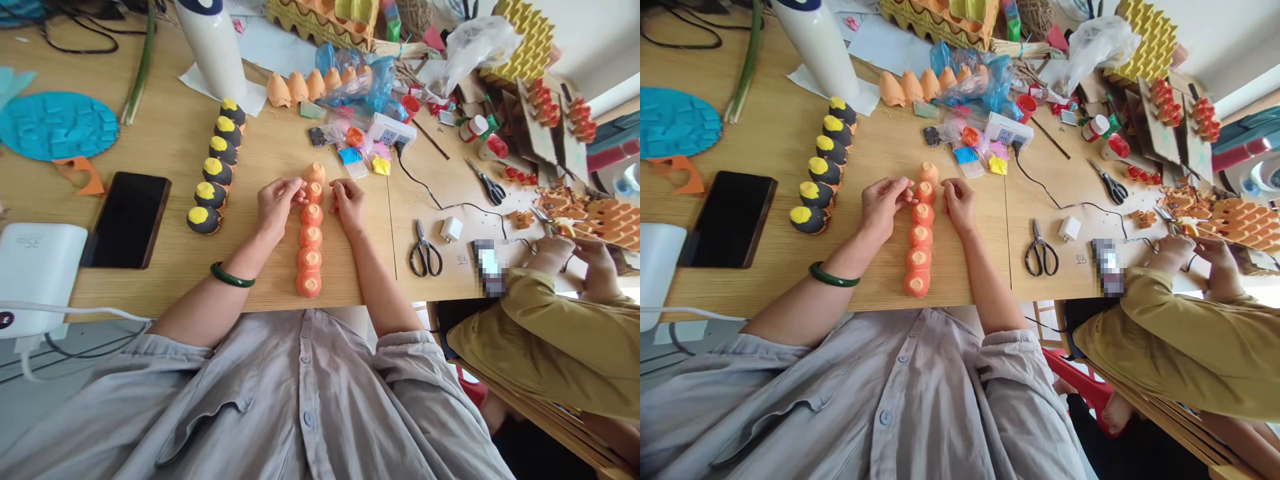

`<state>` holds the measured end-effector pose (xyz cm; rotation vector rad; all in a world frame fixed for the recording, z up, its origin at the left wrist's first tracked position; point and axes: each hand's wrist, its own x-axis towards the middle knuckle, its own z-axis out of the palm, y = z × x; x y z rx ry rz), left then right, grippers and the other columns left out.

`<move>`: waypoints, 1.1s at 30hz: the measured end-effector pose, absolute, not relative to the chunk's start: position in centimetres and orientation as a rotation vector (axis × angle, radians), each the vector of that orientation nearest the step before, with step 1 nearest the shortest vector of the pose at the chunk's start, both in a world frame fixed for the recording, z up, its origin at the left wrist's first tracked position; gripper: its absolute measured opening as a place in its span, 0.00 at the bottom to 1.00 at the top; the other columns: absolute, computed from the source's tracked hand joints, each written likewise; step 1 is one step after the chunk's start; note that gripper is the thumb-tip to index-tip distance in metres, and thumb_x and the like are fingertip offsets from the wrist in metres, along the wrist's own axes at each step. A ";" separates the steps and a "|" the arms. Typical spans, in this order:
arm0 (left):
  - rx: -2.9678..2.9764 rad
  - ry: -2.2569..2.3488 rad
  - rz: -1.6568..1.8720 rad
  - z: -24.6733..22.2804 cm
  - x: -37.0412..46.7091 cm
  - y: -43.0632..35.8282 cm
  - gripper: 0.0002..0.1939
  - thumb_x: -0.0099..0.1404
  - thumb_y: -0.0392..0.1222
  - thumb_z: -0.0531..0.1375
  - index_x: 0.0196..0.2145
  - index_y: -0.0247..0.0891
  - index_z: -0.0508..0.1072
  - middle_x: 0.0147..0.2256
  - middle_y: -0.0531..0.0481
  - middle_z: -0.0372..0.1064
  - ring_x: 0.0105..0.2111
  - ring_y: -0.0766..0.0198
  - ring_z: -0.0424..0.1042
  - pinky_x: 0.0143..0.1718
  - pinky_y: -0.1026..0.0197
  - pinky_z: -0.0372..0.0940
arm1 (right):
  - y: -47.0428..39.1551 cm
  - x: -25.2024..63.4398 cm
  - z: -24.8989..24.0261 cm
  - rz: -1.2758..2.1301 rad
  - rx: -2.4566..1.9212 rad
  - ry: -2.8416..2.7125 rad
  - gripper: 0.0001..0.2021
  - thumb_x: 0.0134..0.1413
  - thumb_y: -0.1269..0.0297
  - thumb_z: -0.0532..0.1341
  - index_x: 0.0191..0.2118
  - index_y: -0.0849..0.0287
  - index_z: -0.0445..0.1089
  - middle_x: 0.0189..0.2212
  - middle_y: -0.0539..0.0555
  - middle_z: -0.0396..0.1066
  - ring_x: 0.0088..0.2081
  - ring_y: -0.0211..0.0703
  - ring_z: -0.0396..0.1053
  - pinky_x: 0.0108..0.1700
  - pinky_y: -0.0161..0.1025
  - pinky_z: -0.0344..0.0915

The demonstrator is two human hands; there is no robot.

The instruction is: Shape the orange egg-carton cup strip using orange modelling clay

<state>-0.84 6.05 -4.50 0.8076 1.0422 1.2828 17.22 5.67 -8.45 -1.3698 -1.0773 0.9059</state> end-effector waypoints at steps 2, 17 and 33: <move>0.779 1.032 1.287 -4.2 -0.9 5.7 0.15 0.76 0.39 0.76 0.31 0.38 0.82 0.28 0.54 0.75 0.31 0.66 0.75 0.39 0.60 0.77 | 5.3 17.1 -8.4 0.911 -1.376 -1.084 0.35 0.65 0.19 0.68 0.41 0.51 0.74 0.28 0.45 0.67 0.22 0.36 0.61 0.22 0.37 0.63; 0.833 1.062 1.249 -3.9 -1.2 4.8 0.12 0.74 0.42 0.79 0.32 0.41 0.86 0.29 0.51 0.76 0.32 0.64 0.75 0.37 0.61 0.78 | 3.3 17.3 -6.7 1.071 -1.318 -1.056 0.32 0.64 0.22 0.70 0.44 0.49 0.77 0.29 0.47 0.70 0.23 0.39 0.60 0.24 0.41 0.67; 0.926 1.125 1.223 -3.4 -1.2 4.7 0.15 0.78 0.36 0.76 0.31 0.38 0.85 0.28 0.51 0.74 0.31 0.63 0.77 0.39 0.63 0.76 | 3.2 16.6 -6.6 1.068 -1.327 -1.154 0.18 0.76 0.38 0.67 0.48 0.48 0.77 0.34 0.50 0.73 0.26 0.42 0.65 0.29 0.43 0.74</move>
